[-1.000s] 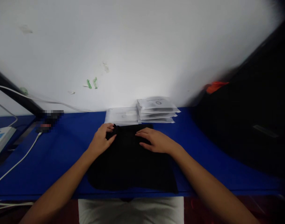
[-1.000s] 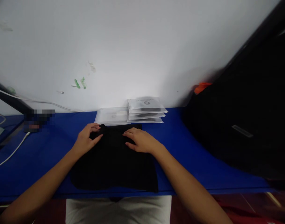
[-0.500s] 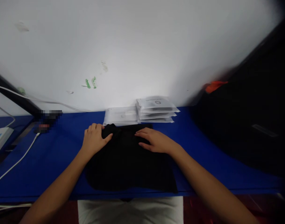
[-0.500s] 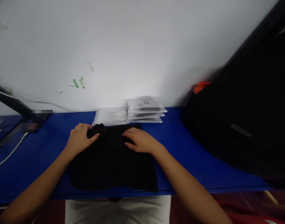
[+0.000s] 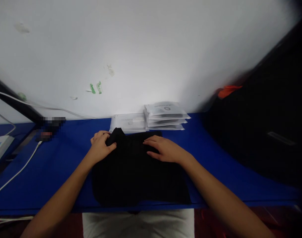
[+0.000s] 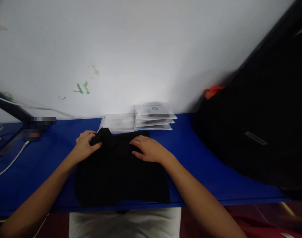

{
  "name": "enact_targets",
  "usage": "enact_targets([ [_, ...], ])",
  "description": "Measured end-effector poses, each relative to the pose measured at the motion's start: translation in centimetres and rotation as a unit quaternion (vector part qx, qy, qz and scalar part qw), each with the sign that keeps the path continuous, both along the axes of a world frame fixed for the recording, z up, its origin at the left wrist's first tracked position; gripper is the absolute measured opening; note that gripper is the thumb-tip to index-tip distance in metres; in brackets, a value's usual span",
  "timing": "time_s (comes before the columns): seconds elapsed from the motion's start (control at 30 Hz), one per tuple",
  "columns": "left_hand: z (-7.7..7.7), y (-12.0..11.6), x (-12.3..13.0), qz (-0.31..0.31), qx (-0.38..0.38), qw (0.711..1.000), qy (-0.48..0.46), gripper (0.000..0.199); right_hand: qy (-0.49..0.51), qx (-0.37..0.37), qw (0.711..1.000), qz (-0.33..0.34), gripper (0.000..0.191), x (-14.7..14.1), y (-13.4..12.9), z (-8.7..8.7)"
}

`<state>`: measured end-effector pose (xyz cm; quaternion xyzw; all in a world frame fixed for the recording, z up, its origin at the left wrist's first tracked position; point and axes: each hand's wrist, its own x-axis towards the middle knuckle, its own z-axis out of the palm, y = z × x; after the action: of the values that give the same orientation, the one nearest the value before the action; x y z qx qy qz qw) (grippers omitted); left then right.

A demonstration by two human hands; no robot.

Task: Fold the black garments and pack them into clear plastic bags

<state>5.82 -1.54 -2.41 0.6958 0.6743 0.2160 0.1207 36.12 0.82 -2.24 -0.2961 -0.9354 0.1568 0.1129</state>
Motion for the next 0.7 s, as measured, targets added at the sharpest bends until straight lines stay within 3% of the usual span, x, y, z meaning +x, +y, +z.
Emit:
enact_targets([
  [0.17,1.1,-0.6,0.2,0.114,0.049,0.987,-0.102,0.027,0.022,-0.009,0.999,0.039,0.039,-0.4,-0.3,0.0],
  [0.23,1.0,-0.8,0.3,0.113,0.105,0.984,-0.092,0.028,0.032,-0.022,0.997,0.061,0.039,-0.8,-0.6,-0.2],
  [0.3,0.6,-1.0,0.7,0.039,0.155,0.985,-0.07,0.023,0.034,-0.032,0.996,0.07,0.04,-1.2,-0.9,-0.4],
  [0.37,-0.1,-1.3,1.2,-0.073,0.166,0.982,-0.056,0.018,0.03,-0.03,0.997,0.06,0.042,-1.5,-1.0,-0.6],
  [0.57,-1.1,-2.3,3.2,-0.335,0.106,0.936,-0.037,0.035,0.019,0.015,1.0,-0.001,0.042,-1.5,-0.5,-1.4],
  [0.7,-0.4,-2.7,3.6,-0.41,0.084,0.908,0.015,0.043,0.019,0.032,0.999,-0.003,0.035,-1.3,-0.2,-1.8],
])
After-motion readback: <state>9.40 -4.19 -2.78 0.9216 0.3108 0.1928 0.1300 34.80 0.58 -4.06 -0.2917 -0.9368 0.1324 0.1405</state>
